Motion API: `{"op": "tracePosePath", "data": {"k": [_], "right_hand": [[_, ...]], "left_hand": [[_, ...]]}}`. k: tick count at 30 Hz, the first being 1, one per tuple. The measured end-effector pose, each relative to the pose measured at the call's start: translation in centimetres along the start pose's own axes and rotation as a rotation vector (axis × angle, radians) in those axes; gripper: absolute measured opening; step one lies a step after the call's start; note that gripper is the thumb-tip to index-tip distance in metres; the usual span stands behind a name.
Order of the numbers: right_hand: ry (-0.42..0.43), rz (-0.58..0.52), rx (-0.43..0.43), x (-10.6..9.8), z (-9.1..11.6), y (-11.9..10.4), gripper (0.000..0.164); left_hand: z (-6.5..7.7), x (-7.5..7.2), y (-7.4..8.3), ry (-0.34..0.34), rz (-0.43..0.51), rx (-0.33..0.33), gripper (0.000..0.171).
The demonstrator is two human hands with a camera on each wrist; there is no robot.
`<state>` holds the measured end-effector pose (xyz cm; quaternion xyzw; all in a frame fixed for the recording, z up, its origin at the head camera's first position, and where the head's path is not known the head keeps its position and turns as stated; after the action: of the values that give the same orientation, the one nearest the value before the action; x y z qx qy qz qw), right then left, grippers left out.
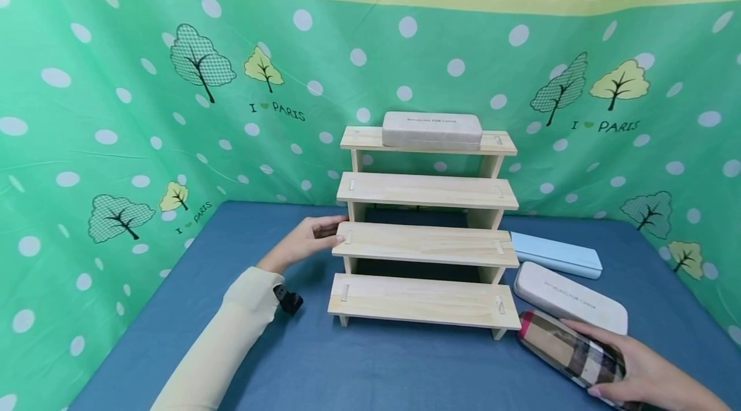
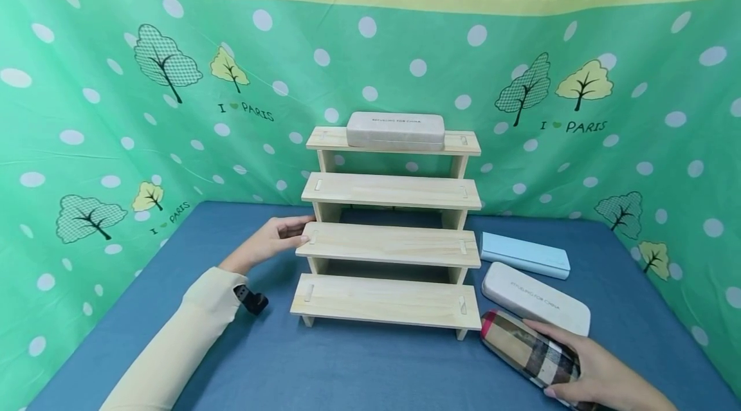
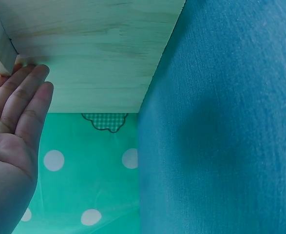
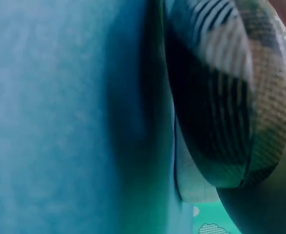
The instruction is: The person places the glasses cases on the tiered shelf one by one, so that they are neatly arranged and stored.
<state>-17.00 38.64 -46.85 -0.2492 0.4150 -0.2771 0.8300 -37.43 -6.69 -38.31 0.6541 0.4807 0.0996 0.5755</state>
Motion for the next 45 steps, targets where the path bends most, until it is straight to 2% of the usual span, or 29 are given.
{"op": "tracePosePath", "data": {"k": [3,10,14,16,19,23,30,36,45], "right_hand": [[0.009,-0.002,-0.036,-0.2,0.4,-0.8,0.072],[0.061,0.076,-0.177,-1.1,1.6,-2.5,0.074],[0.038,0.052,-0.184,-1.7,2.0,-2.9,0.076],[0.049,0.065,-0.217,-2.1,2.5,-3.4,0.077],[0.099,0.123,-0.259,-2.9,2.9,-4.3,0.08],[0.145,0.16,-0.265,-3.9,3.1,-5.5,0.08],[0.162,0.193,-0.337,-5.1,3.2,-9.4,0.08],[0.061,0.133,-0.333,-5.4,2.9,-12.6,0.079],[0.065,0.25,-0.418,-6.0,2.2,-17.5,0.079]], "left_hand": [[0.0,0.1,0.1,-0.003,0.0,0.001,0.055],[0.0,0.0,0.2,0.001,0.0,0.0,0.055],[-0.1,0.1,0.3,-0.001,0.005,0.0,0.055],[-0.1,0.1,0.3,0.001,0.007,-0.001,0.055],[-0.2,0.1,0.2,0.003,0.007,0.0,0.055],[-0.3,0.0,0.0,0.001,-0.004,0.004,0.054],[-0.2,0.0,-0.1,0.005,-0.004,0.004,0.053],[-0.2,0.0,0.0,-0.001,-0.009,0.014,0.054],[-0.1,0.0,0.2,-0.009,-0.013,0.023,0.055]]}}
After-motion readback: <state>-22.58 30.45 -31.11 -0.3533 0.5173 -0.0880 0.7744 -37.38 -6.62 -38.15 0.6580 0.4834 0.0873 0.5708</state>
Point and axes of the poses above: each hand's wrist, its own z-axis away from the middle knuckle, its own x-axis out of the palm, y = z × x, the point moved 10 cm from there along -z, towards the middle knuckle, and after that the axes turned 15 degrees about x, right-handed, at the moved point
